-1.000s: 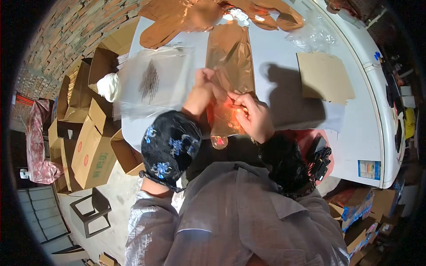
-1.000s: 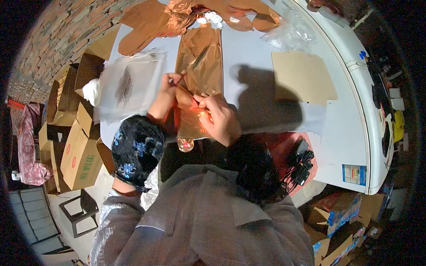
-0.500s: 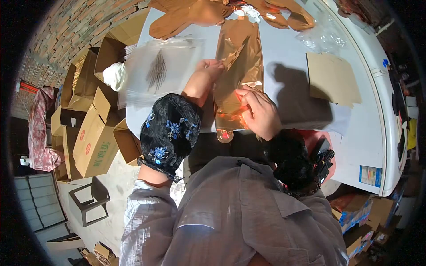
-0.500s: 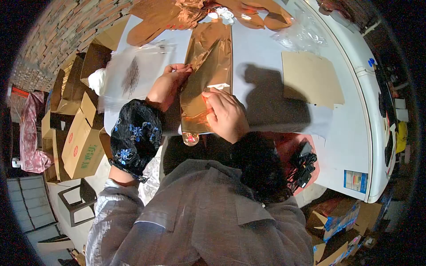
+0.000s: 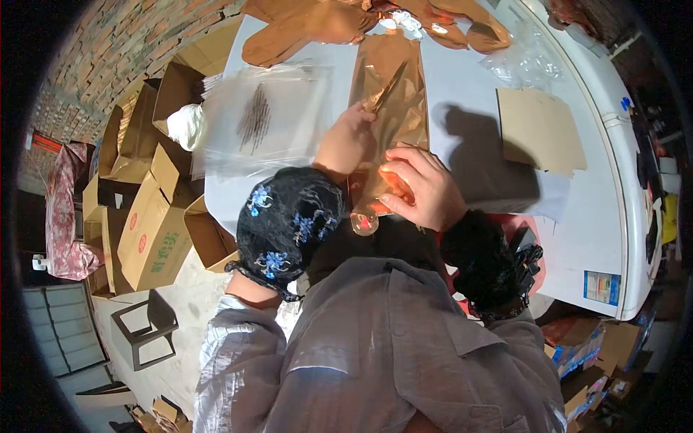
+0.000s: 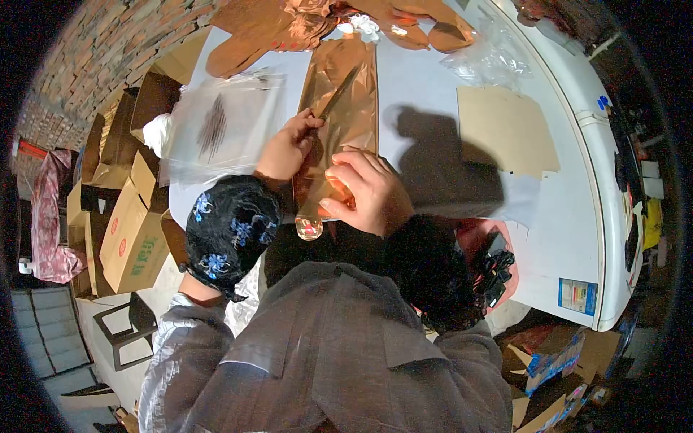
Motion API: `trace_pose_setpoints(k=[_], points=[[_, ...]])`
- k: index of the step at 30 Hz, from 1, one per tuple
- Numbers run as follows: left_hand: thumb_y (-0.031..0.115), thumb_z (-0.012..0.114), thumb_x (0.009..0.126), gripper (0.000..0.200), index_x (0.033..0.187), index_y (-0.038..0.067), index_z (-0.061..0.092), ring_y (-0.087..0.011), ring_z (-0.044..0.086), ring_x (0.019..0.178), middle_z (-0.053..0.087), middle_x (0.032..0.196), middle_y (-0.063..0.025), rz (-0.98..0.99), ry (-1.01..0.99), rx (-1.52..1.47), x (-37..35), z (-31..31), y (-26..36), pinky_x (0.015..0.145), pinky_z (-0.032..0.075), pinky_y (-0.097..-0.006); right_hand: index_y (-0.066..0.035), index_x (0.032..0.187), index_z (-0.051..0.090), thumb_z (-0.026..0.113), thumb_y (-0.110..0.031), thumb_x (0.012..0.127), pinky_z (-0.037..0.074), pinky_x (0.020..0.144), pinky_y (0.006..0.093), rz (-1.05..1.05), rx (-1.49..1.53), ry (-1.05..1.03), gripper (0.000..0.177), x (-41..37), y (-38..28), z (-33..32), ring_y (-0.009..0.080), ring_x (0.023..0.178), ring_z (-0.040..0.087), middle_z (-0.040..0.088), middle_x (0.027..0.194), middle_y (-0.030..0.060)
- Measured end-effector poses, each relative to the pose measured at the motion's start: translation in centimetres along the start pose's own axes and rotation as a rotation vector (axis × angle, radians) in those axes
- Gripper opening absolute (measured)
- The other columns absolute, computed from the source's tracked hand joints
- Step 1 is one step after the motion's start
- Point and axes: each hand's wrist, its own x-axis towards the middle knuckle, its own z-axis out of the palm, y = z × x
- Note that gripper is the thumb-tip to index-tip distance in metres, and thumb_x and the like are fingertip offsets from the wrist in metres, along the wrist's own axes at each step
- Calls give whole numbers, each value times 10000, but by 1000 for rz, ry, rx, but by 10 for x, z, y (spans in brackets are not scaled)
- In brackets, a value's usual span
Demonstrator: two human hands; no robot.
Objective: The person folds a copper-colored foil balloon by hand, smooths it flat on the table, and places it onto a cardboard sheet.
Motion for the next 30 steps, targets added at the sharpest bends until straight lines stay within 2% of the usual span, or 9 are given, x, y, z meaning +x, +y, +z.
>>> trace_pose_setpoints(k=[3,6,8,14,15,18,19,25,30], points=[[-88,543,831,379,1191,-3,620,-397,472,1314,464,1436,-245,106,54,139,-7,8,11,1067,414,-388,-10,1063,640,778,-195,739,478,950,414,11,1,-15,397,-3,1,1,336,1128,583,600,1191,146],[-86,543,833,373,1193,-16,615,-401,478,1305,460,1439,-246,62,97,111,-11,13,17,1066,414,-383,-9,1035,644,786,-207,735,482,946,416,1,-9,6,387,-5,4,3,335,1120,587,604,1173,147],[-46,571,816,348,1162,-38,607,-418,490,1274,448,1418,-289,105,110,129,-11,15,14,1045,432,-401,-11,975,651,801,-236,723,491,933,420,-8,-7,43,370,-5,5,5,338,1092,598,608,1141,152],[-26,586,809,332,1140,-45,605,-435,494,1254,445,1406,-308,137,147,152,-12,21,7,1037,439,-421,-4,1035,643,659,-112,872,478,989,422,55,78,68,196,-13,29,9,331,1141,598,616,1186,159],[-28,587,808,329,1136,-44,607,-436,493,1253,447,1404,-308,135,155,148,-13,22,5,1037,439,-422,1,1133,613,569,-51,921,450,1034,424,69,27,111,223,-11,29,1,340,1183,582,613,1233,167],[-98,547,801,424,1209,7,599,-414,484,1287,444,1441,-252,139,141,150,-14,20,7,1056,430,-394,7,1220,575,532,-53,937,413,1072,426,156,210,178,293,-1,38,-13,355,1248,536,598,1277,176],[-99,546,798,428,1209,8,599,-414,483,1288,441,1444,-251,133,135,145,-13,20,7,1057,429,-394,15,1255,569,533,-80,932,377,1102,434,172,163,78,339,3,35,-21,373,1300,490,572,1327,195],[-111,541,784,448,1212,7,593,-412,458,1313,416,1468,-241,118,104,121,-13,17,7,1077,413,-395,22,1278,561,635,-189,878,339,1123,492,31,-90,-120,459,-2,38,-11,435,1325,448,526,1383,218],[-121,541,774,449,1206,-6,582,-407,419,1346,384,1489,-239,100,84,102,-14,17,11,1106,384,-396,29,1267,565,660,-223,867,331,1127,505,42,-90,-170,482,-10,42,-10,440,1328,443,522,1387,217]])
